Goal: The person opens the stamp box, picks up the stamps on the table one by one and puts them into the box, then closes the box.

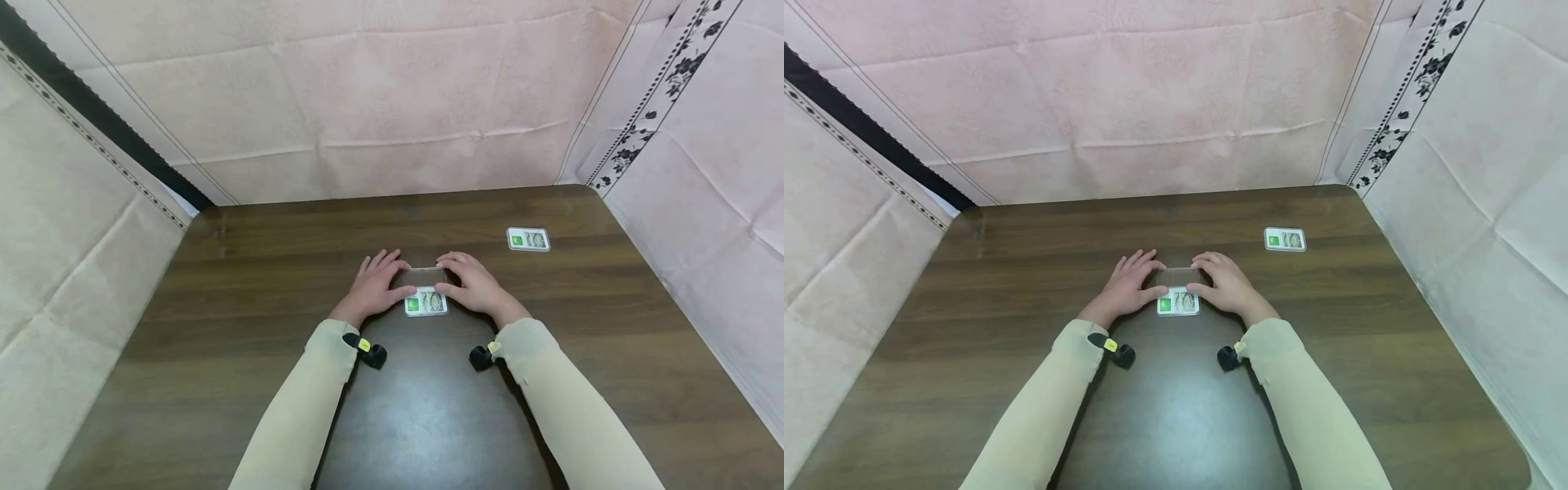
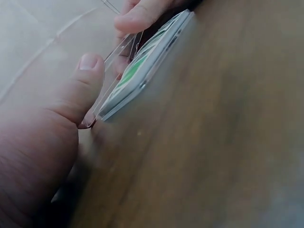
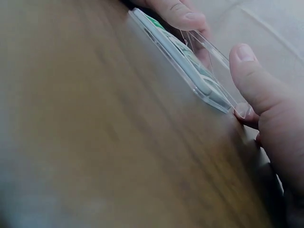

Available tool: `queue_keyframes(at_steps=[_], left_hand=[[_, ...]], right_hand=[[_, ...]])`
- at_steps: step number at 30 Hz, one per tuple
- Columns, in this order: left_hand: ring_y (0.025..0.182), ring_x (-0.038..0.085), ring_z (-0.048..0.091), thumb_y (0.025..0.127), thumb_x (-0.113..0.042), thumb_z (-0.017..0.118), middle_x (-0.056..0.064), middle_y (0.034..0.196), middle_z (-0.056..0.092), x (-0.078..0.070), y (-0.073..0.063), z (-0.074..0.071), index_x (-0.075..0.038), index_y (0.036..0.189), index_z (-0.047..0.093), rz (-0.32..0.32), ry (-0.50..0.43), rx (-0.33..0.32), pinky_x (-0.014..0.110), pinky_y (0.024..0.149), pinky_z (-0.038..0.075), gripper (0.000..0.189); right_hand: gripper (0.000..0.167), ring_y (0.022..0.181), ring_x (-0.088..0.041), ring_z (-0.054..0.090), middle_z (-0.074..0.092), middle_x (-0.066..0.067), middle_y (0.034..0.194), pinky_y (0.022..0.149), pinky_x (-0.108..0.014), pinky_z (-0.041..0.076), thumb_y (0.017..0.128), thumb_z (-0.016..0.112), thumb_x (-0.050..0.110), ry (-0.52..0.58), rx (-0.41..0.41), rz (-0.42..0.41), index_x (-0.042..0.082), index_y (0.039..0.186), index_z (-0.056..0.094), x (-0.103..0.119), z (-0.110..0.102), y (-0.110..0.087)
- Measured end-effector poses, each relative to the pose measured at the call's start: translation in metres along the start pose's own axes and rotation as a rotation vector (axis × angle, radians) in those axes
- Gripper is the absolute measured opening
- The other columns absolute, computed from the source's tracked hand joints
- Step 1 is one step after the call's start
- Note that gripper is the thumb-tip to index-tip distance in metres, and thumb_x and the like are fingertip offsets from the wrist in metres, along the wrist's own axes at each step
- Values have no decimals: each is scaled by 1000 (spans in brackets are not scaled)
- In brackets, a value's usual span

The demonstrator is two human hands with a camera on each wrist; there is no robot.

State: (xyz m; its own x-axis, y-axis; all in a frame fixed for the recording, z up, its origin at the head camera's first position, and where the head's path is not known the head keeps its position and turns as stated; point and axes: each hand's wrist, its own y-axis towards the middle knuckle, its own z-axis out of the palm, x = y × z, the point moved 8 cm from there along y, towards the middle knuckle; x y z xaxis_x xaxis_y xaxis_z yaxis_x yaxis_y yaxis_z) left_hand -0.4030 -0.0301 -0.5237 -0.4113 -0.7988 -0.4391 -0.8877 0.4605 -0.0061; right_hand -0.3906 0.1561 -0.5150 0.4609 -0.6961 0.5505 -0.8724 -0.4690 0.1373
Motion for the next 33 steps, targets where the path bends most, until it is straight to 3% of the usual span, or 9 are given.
queue_keyframes(at_steps=[16, 33], left_hand=[[154, 28, 16, 87, -61, 71, 3, 165, 29, -10, -24, 6, -28, 126, 58, 28, -18, 5, 51, 123, 5, 53], [154, 28, 16, 80, -64, 75, 3, 164, 31, -11, -27, 7, -28, 126, 58, 40, -2, -17, 51, 123, 5, 60]], right_hand=[[60, 143, -32, 37, 51, -8, 147, 115, -57, 28, 90, 76, 41, 5, -12, -46, 8, 137, 60, 12, 6, -26], [63, 139, -32, 41, 53, -9, 143, 112, -56, 33, 85, 81, 42, 1, -30, -64, 9, 135, 62, 18, 4, -30]])
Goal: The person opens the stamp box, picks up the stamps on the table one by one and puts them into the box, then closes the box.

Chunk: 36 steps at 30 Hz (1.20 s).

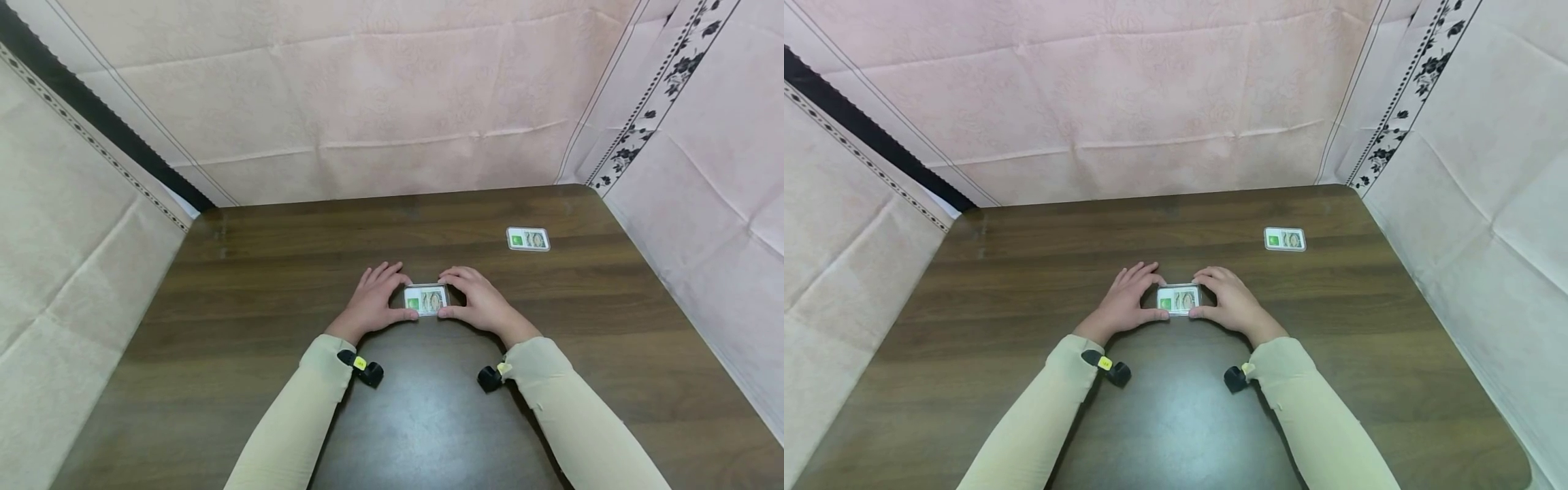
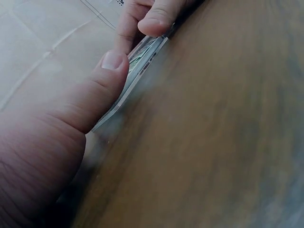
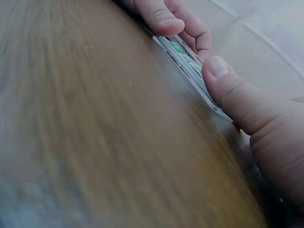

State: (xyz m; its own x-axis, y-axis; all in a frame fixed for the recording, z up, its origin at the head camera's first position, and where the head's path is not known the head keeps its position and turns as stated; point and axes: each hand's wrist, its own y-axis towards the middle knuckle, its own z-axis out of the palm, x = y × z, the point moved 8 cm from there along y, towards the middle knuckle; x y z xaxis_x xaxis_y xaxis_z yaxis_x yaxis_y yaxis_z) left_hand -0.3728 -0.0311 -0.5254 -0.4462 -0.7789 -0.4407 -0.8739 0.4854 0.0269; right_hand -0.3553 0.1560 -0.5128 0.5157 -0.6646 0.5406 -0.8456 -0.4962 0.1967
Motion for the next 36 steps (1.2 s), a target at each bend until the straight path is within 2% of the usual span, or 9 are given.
queue_keyframes(at_steps=[19, 36], left_hand=[[153, 28, 19, 79, -63, 78, 3, 164, 32, 1, -1, 0, -28, 122, 58, 9, 9, -13, 51, 123, 7, 59], [154, 27, 16, 79, -61, 79, 2, 165, 29, 0, -2, -1, -27, 123, 58, 0, -4, 12, 50, 123, 5, 59]], right_hand=[[66, 137, -32, 42, 54, -10, 143, 113, -56, 31, 81, 83, 46, -28, 1, -8, 9, 132, 63, 3, -1, 1], [65, 137, -31, 42, 54, -8, 142, 114, -56, 29, 80, 83, 49, -54, 13, 2, 12, 130, 64, 1, 2, 2]])
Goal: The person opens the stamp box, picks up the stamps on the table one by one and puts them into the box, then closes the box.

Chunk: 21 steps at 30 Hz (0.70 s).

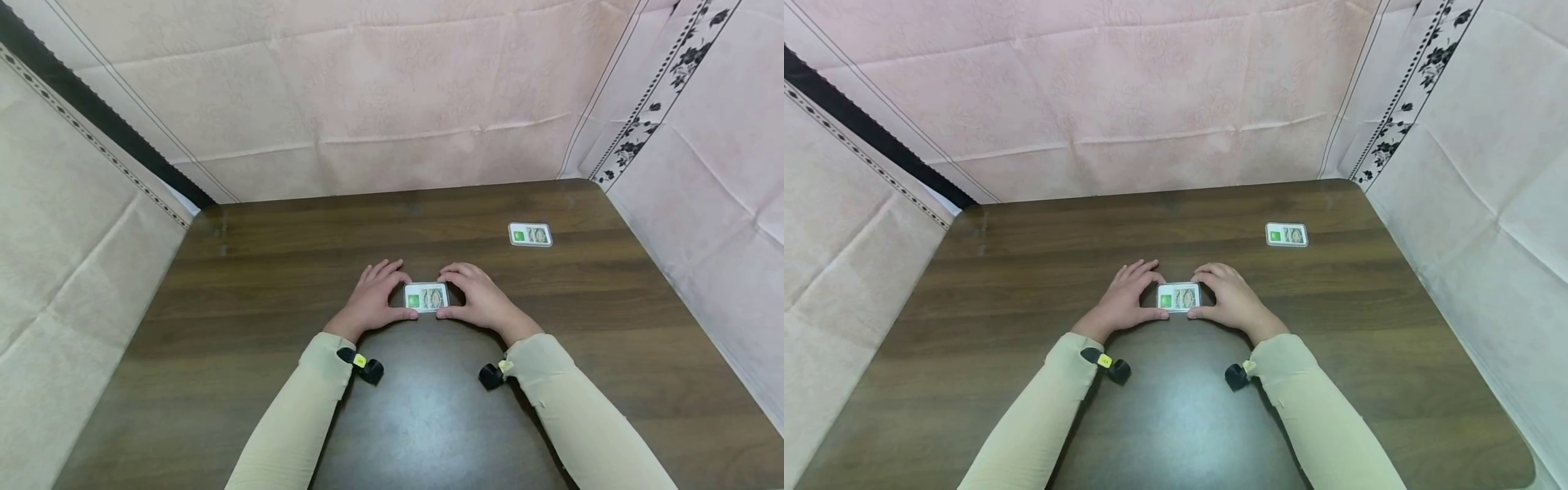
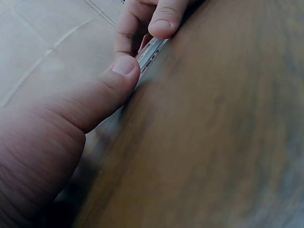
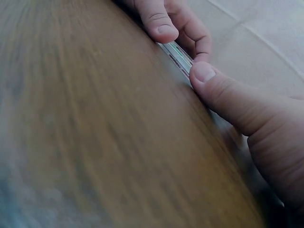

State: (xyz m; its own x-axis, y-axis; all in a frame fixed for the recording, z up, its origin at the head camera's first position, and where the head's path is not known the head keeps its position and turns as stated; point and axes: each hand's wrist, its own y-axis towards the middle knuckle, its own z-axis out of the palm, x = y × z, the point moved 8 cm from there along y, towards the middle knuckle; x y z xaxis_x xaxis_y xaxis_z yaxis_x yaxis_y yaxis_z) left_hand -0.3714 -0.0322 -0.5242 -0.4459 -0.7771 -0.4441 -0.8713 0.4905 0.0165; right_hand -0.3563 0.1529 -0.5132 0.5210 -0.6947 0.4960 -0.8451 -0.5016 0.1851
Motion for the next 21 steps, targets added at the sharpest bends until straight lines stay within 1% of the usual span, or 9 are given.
queue_keyframes(at_steps=[6, 10, 16, 21], left_hand=[[154, 26, 15, 83, -60, 75, 1, 166, 27, -2, -2, -1, -26, 126, 60, -19, 9, 14, 49, 123, 4, 57], [154, 27, 15, 85, -58, 74, 1, 166, 27, -3, -2, -1, -25, 127, 60, -25, 16, 14, 49, 123, 4, 56], [154, 29, 14, 86, -58, 72, 2, 166, 27, -1, -1, -1, -25, 125, 60, -42, 29, -3, 50, 123, 5, 53], [153, 31, 16, 88, -60, 68, 5, 165, 29, 1, -1, -2, -25, 136, 57, -59, 60, -44, 51, 123, 8, 60]], right_hand=[[61, 137, -30, 42, 53, -7, 142, 115, -55, 28, 81, 82, 52, -5, 1, 33, 16, 127, 65, 0, -1, 1], [58, 138, -31, 41, 52, -7, 143, 115, -55, 28, 82, 80, 54, -28, -4, 58, 18, 126, 66, 2, -2, 0], [60, 139, -32, 39, 50, -9, 145, 116, -56, 26, 85, 78, 53, -63, -13, 77, 18, 132, 64, 3, -3, 0], [62, 140, -33, 37, 48, -11, 146, 115, -56, 27, 89, 72, 54, -105, -36, 100, 19, 140, 60, -1, 0, 1]])
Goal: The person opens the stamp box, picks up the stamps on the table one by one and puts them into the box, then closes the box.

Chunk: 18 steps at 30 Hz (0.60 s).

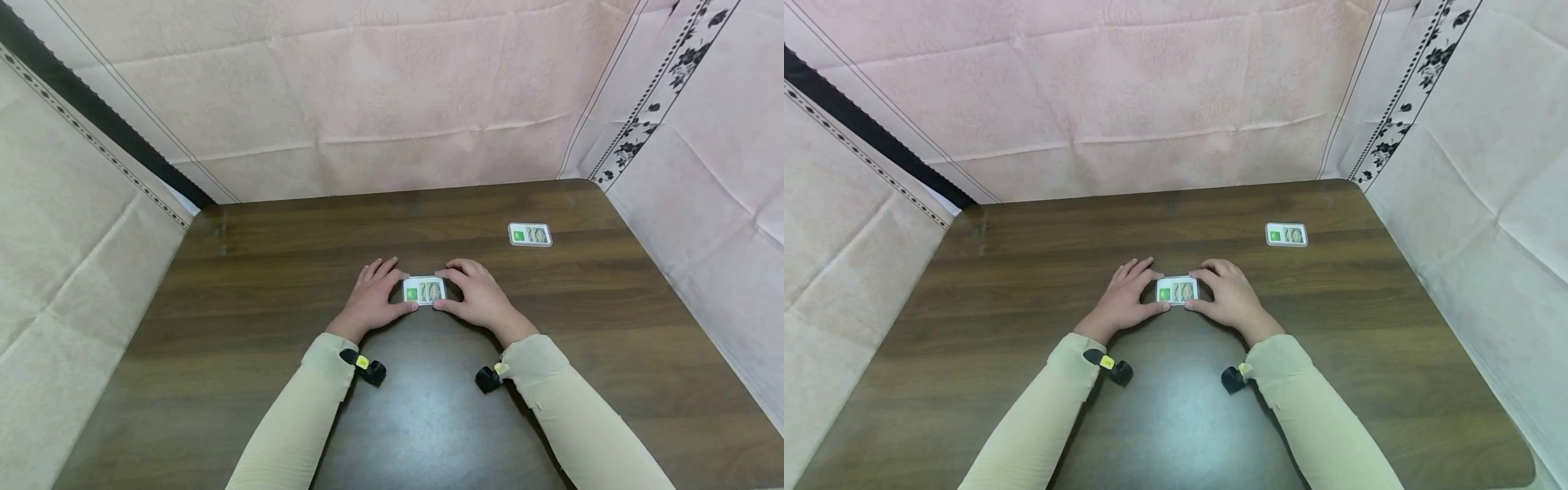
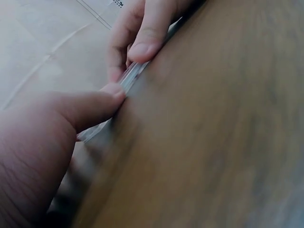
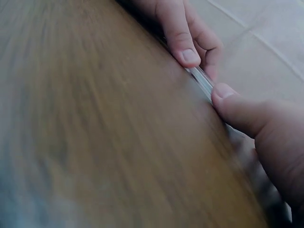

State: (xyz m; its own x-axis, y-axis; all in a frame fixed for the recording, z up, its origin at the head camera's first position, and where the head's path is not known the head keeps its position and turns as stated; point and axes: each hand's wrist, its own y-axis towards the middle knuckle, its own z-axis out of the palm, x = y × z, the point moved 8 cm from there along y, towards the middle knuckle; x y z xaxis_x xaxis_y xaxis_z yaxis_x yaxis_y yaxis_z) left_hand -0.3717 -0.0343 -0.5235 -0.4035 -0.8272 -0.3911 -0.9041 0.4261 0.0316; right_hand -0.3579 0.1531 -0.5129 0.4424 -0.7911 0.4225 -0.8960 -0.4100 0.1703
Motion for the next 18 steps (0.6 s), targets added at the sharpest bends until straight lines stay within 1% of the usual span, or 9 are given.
queue_keyframes(at_steps=[3, 7, 12, 15, 18], left_hand=[[153, 32, 18, 91, -62, 63, 6, 165, 28, 2, 1, 0, -26, 144, 53, -22, 23, -17, 52, 123, 9, 65], [153, 32, 17, 92, -65, 60, 6, 165, 26, 6, 5, 0, -29, 149, 48, -87, 50, -29, 52, 123, 8, 69], [152, 34, 16, 93, -64, 58, 7, 166, 25, 9, 14, -2, -32, 152, 45, -159, 57, -69, 55, 122, 8, 69], [152, 35, 15, 94, -62, 57, 8, 166, 24, 10, 20, -1, -33, 154, 43, -185, 55, -83, 56, 122, 7, 68], [152, 35, 14, 95, -60, 56, 8, 166, 23, 11, 23, -1, -33, 155, 40, -203, 49, -90, 56, 122, 7, 68]], right_hand=[[63, 141, -35, 36, 46, -13, 147, 114, -58, 28, 91, 70, 55, -9, -13, 26, 20, 143, 58, -3, 1, 2], [64, 142, -38, 33, 43, -16, 150, 114, -61, 26, 92, 68, 56, -12, -24, 67, 22, 145, 56, -6, 2, 8], [65, 147, -40, 28, 38, -19, 156, 118, -61, 18, 95, 65, 51, -49, -29, 111, 20, 150, 51, -8, 2, 18], [66, 150, -40, 23, 34, -18, 160, 120, -61, 13, 98, 61, 50, -77, -14, 139, 20, 154, 45, -9, 4, 25], [67, 152, -39, 19, 31, -16, 162, 120, -60, 11, 100, 58, 51, -93, 3, 161, 20, 156, 41, -9, 7, 30]])
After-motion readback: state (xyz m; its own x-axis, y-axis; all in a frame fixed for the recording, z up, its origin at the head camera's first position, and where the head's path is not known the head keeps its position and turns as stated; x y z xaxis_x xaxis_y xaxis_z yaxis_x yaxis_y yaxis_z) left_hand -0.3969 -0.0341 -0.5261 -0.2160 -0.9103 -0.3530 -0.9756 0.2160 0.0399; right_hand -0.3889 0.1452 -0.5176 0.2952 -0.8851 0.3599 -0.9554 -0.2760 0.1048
